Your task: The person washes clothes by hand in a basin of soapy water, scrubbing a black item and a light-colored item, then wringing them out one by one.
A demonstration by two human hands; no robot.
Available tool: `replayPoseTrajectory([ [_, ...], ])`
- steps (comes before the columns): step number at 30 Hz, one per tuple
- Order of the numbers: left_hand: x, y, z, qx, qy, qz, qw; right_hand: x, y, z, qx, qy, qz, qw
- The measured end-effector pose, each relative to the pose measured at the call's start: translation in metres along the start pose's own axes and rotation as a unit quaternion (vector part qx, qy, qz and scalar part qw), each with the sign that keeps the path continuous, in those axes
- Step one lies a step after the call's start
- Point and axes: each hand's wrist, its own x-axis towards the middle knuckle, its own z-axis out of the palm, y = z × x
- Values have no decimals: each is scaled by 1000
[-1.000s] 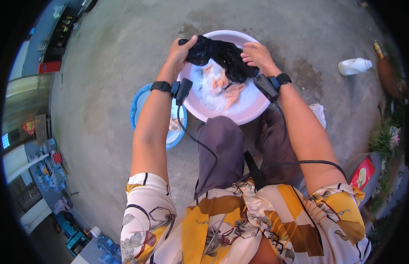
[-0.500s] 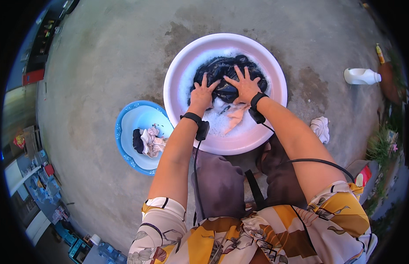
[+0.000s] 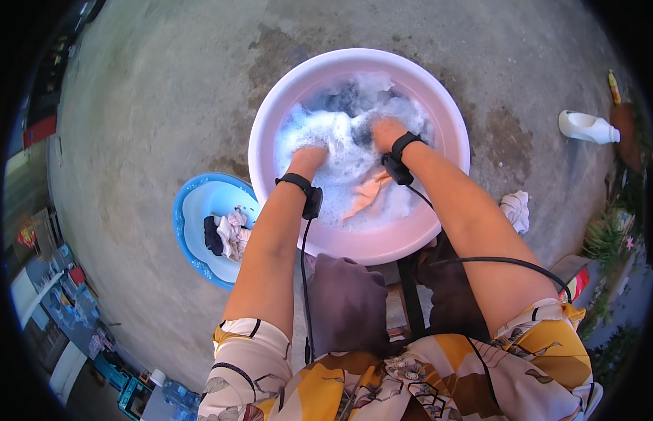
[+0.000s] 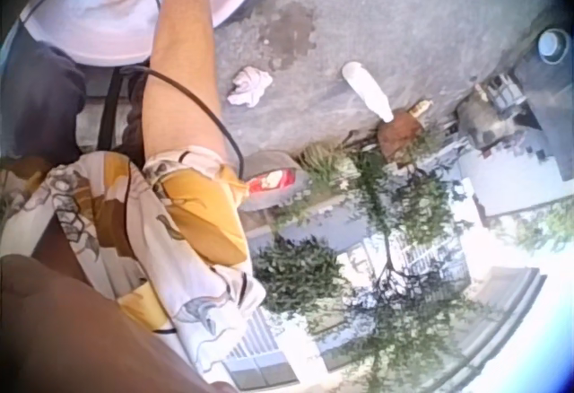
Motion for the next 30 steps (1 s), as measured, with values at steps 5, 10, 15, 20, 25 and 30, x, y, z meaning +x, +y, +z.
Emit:
replayPoseTrajectory([
  [5,-30,16,-40,59,204,108,971,-36,3,-10,120,202,-84,968],
  [10,-123,51,-140,-65,452,110,883,-83,33,-39,116,290,-32,950],
  [15,-238,150,-282,-137,604,215,755,-142,47,-85,235,369,57,897],
  [20,-332,241,-345,-129,650,308,683,-213,50,-152,465,386,-15,796],
  [25,-417,282,-395,-135,656,374,641,-274,12,-206,568,346,-135,735],
  [30,-378,251,-375,-183,569,342,725,-247,7,-181,481,324,-54,813],
])
